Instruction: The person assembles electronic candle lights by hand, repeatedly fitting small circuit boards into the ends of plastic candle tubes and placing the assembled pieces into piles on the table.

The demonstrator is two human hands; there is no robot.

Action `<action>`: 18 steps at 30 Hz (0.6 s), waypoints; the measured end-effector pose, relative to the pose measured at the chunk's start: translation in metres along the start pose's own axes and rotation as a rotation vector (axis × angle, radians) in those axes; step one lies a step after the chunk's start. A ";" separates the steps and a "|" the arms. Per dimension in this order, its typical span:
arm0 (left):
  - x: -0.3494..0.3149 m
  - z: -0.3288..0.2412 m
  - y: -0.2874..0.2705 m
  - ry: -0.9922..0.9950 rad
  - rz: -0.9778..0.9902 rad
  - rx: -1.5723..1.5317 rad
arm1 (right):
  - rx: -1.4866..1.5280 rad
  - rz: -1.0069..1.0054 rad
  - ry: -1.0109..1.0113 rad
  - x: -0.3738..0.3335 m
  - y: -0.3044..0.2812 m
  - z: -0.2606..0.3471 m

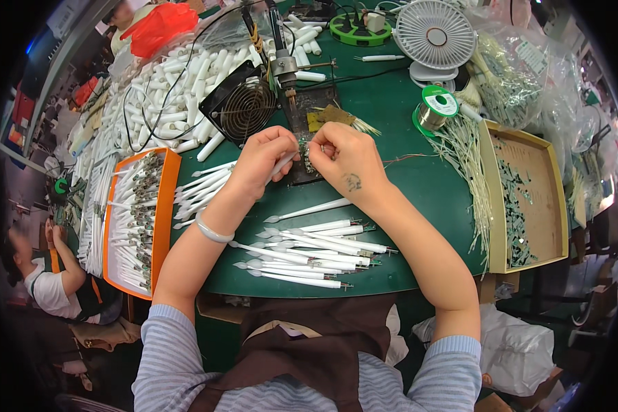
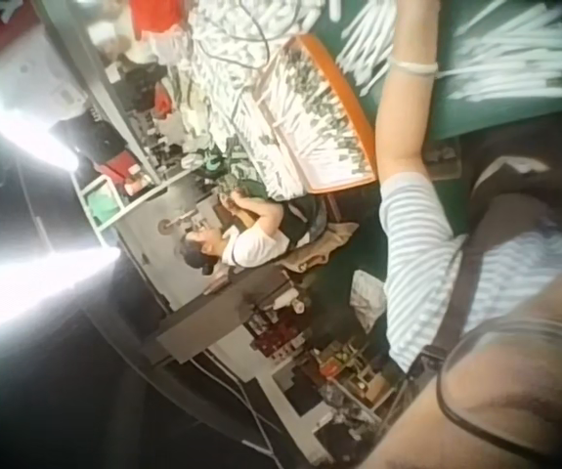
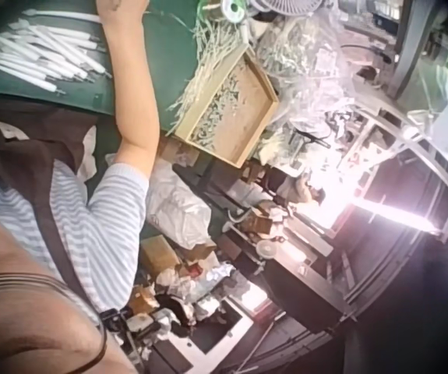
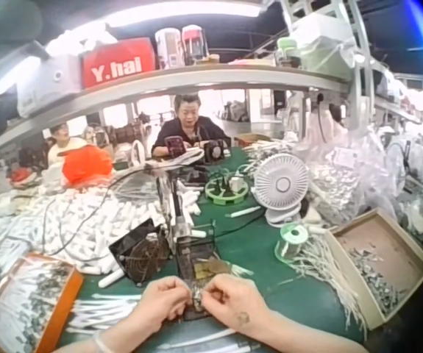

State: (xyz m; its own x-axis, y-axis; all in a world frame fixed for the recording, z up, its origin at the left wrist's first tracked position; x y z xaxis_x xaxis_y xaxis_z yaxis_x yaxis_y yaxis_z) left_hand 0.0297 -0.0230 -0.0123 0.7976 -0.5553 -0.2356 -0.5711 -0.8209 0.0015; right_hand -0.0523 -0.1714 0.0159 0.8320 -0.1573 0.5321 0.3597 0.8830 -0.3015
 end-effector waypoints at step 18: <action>-0.001 -0.008 0.003 0.057 -0.034 -0.036 | -0.043 -0.062 -0.061 0.002 0.000 0.003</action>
State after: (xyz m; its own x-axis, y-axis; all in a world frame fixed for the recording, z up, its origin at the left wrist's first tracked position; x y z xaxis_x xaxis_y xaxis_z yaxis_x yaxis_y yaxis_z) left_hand 0.0289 -0.0262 -0.0043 0.8268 -0.5328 -0.1805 -0.5369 -0.8431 0.0297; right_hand -0.0523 -0.1700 0.0193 0.7807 -0.1830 0.5975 0.4288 0.8524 -0.2992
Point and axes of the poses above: each hand's wrist, its own x-axis towards the middle knuckle, its own y-axis out of the palm, z = x × y, the point moved 4 cm from there along x, towards the middle knuckle, and after that the axes turned 8 degrees about x, right-handed, at the moved point
